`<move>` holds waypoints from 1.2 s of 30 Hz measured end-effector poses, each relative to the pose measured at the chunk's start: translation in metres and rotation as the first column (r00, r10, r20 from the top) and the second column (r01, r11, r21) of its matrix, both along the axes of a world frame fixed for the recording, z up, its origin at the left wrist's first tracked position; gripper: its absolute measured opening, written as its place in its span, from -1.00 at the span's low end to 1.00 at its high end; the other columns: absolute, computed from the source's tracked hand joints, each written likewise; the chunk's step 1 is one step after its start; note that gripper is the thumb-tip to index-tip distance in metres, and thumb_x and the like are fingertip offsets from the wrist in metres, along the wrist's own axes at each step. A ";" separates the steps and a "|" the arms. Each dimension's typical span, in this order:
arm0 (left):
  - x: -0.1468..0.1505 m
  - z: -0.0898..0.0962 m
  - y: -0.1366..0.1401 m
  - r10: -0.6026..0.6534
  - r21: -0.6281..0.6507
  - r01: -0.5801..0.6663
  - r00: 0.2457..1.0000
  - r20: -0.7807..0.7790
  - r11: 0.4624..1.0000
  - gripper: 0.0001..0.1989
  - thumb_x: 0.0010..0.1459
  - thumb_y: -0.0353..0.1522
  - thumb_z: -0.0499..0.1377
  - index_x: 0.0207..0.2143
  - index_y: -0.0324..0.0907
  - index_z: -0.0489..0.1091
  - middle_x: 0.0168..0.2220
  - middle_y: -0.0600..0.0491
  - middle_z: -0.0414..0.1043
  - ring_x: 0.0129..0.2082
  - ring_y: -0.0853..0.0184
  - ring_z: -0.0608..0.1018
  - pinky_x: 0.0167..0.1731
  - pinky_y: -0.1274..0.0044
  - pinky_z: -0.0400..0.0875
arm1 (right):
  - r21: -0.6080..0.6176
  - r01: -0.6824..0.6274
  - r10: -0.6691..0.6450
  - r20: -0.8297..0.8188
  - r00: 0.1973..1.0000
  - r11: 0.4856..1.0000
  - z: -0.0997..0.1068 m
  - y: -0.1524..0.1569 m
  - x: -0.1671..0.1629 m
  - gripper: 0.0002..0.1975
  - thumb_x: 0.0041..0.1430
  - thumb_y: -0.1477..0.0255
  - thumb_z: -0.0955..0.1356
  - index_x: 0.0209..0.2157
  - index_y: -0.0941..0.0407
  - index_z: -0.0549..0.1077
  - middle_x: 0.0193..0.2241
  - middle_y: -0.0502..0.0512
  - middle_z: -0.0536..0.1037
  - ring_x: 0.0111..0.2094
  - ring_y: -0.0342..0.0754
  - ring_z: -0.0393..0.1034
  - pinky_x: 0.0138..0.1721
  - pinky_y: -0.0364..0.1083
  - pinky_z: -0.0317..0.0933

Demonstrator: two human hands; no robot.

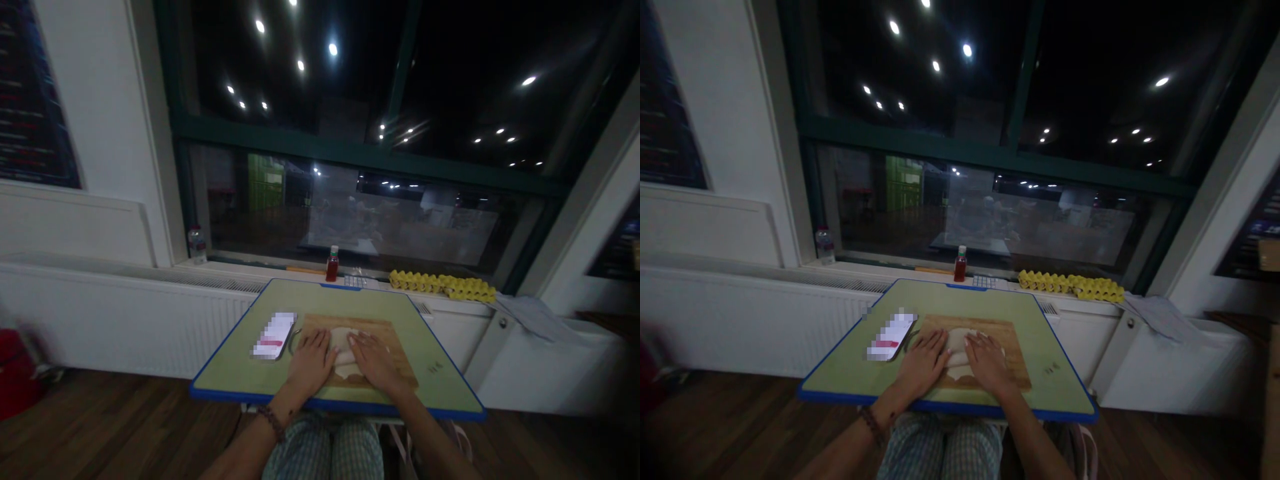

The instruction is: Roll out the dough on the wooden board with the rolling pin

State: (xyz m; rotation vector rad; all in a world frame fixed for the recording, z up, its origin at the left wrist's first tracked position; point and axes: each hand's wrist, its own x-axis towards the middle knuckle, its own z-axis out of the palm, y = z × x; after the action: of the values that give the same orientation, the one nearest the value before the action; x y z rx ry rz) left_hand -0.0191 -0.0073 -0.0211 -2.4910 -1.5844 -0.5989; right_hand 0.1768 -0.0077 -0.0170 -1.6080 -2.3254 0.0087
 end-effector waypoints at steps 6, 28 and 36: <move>0.003 0.012 0.028 0.088 -0.025 -0.088 0.996 -0.013 0.996 -0.49 0.37 -0.16 -0.13 0.14 -0.24 0.37 0.17 -0.16 0.39 0.23 0.07 0.34 0.17 0.18 0.20 | 0.029 0.169 -0.169 0.000 0.986 0.985 0.008 0.026 -0.019 -0.44 0.41 0.29 0.00 0.15 0.21 0.41 0.16 0.25 0.41 0.23 0.05 0.22 0.27 0.06 -0.01; 0.003 0.019 0.039 0.124 -0.116 -0.131 0.990 -0.064 0.984 -0.41 0.36 -0.10 -0.18 0.25 -0.21 0.26 0.30 -0.15 0.20 0.33 0.01 0.17 0.26 0.08 -0.02 | 0.002 0.136 -0.136 0.071 0.988 0.991 0.009 0.035 -0.015 -0.48 0.40 0.33 0.02 0.19 0.16 0.37 0.21 0.21 0.36 0.28 0.06 0.13 0.29 0.10 -0.08; 0.003 0.006 0.002 0.064 -0.011 -0.064 0.998 -0.009 0.998 -0.45 0.36 -0.13 -0.17 0.25 -0.16 0.25 0.30 -0.09 0.22 0.33 0.08 0.19 0.27 0.14 0.01 | 0.024 0.022 -0.021 -0.039 0.999 0.999 -0.001 -0.005 -0.002 -0.47 0.40 0.30 0.01 0.29 0.07 0.23 0.30 0.10 0.21 0.34 0.01 -0.01 0.34 0.13 -0.23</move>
State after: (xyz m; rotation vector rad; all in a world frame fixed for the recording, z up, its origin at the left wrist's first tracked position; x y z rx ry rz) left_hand -0.0166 -0.0056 -0.0155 -2.4367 -1.6614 -0.5709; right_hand 0.1745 -0.0125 -0.0176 -1.6073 -2.2706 0.0067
